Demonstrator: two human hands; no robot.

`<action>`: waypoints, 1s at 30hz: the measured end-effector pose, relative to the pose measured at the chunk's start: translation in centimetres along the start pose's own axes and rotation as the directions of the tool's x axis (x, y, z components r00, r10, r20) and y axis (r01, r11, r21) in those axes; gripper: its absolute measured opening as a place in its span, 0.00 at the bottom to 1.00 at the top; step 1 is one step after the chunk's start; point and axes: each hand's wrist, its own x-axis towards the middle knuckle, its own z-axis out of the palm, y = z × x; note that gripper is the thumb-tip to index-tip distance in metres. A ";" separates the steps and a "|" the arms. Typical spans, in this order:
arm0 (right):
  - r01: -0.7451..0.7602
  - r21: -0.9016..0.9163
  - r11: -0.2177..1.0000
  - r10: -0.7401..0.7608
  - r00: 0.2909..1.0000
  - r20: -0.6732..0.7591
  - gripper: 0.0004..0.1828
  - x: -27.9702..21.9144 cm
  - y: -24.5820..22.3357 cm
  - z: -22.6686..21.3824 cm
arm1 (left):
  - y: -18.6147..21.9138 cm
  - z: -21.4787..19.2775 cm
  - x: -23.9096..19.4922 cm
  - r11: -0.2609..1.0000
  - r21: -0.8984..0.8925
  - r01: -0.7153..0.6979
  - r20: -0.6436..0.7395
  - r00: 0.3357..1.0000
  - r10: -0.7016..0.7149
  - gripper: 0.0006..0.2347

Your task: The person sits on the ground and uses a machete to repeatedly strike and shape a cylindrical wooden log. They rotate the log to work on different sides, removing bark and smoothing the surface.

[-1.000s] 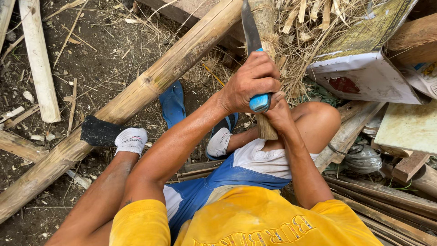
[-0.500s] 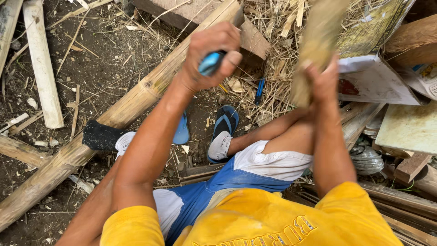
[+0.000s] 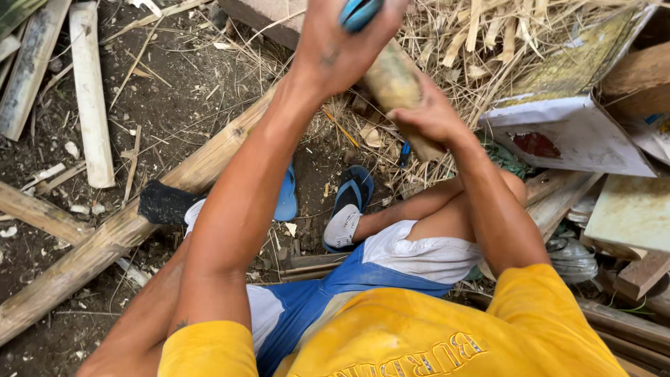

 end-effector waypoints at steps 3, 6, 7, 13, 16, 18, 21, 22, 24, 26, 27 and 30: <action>-0.034 0.186 0.982 0.066 0.984 -0.165 0.53 -1.2 1.1 -4.3 | 1.3 -3.6 -3.8 0.973 0.207 -0.107 -0.074 0.990 0.124 0.07; 0.251 0.496 0.831 -0.057 0.927 -0.372 0.47 0.6 2.8 -8.0 | 2.0 -6.0 -7.5 0.992 -0.122 -0.020 -0.108 0.994 0.007 0.08; 0.315 0.514 0.798 -0.065 0.892 -0.447 0.43 2.3 3.1 -7.7 | 2.0 -6.1 -8.4 0.979 -0.200 -0.039 -0.154 0.988 0.008 0.09; 0.030 0.336 0.941 -0.068 0.993 0.102 0.50 1.5 5.2 12.8 | 2.7 -4.5 -8.3 0.966 0.257 0.030 -0.032 0.999 -0.023 0.11; -0.042 0.271 0.962 -0.054 0.939 0.339 0.57 -1.8 4.8 17.2 | 3.8 -2.7 -8.6 0.924 0.304 0.234 -0.039 0.972 -0.233 0.09; 0.022 0.215 0.976 -0.085 0.954 0.288 0.54 -1.9 4.5 16.8 | 3.4 -1.7 -8.5 0.897 0.348 0.272 -0.125 0.962 -0.243 0.10; 0.004 0.260 0.966 -0.072 0.966 0.249 0.51 -3.0 3.4 14.9 | 1.1 -2.4 -8.1 0.944 0.310 0.116 -0.253 0.967 -0.036 0.08; -0.039 0.306 0.951 -0.042 0.966 0.253 0.50 -3.7 3.0 14.5 | 0.2 -4.3 -8.2 0.967 0.135 0.217 -0.347 0.924 -0.158 0.08; -0.046 0.275 0.960 -0.003 0.985 0.173 0.50 -3.8 2.5 12.1 | -2.1 -9.2 -8.3 0.925 -0.379 0.039 -0.385 0.902 -0.196 0.11; 0.018 0.291 0.956 -0.038 0.997 0.062 0.46 -3.2 2.6 9.0 | -3.4 -14.8 -10.2 0.937 -0.344 0.069 -0.469 0.851 -0.235 0.11; 0.092 0.320 0.943 -0.092 0.996 -0.014 0.43 -2.5 2.8 7.5 | -4.0 -16.9 -11.6 0.924 -0.380 0.045 -0.483 0.842 -0.240 0.12; 0.230 0.441 0.867 -0.106 0.952 -0.288 0.44 0.1 2.5 0.8 | -6.1 -21.5 -13.6 0.877 -0.477 -0.059 -0.519 0.824 -0.227 0.16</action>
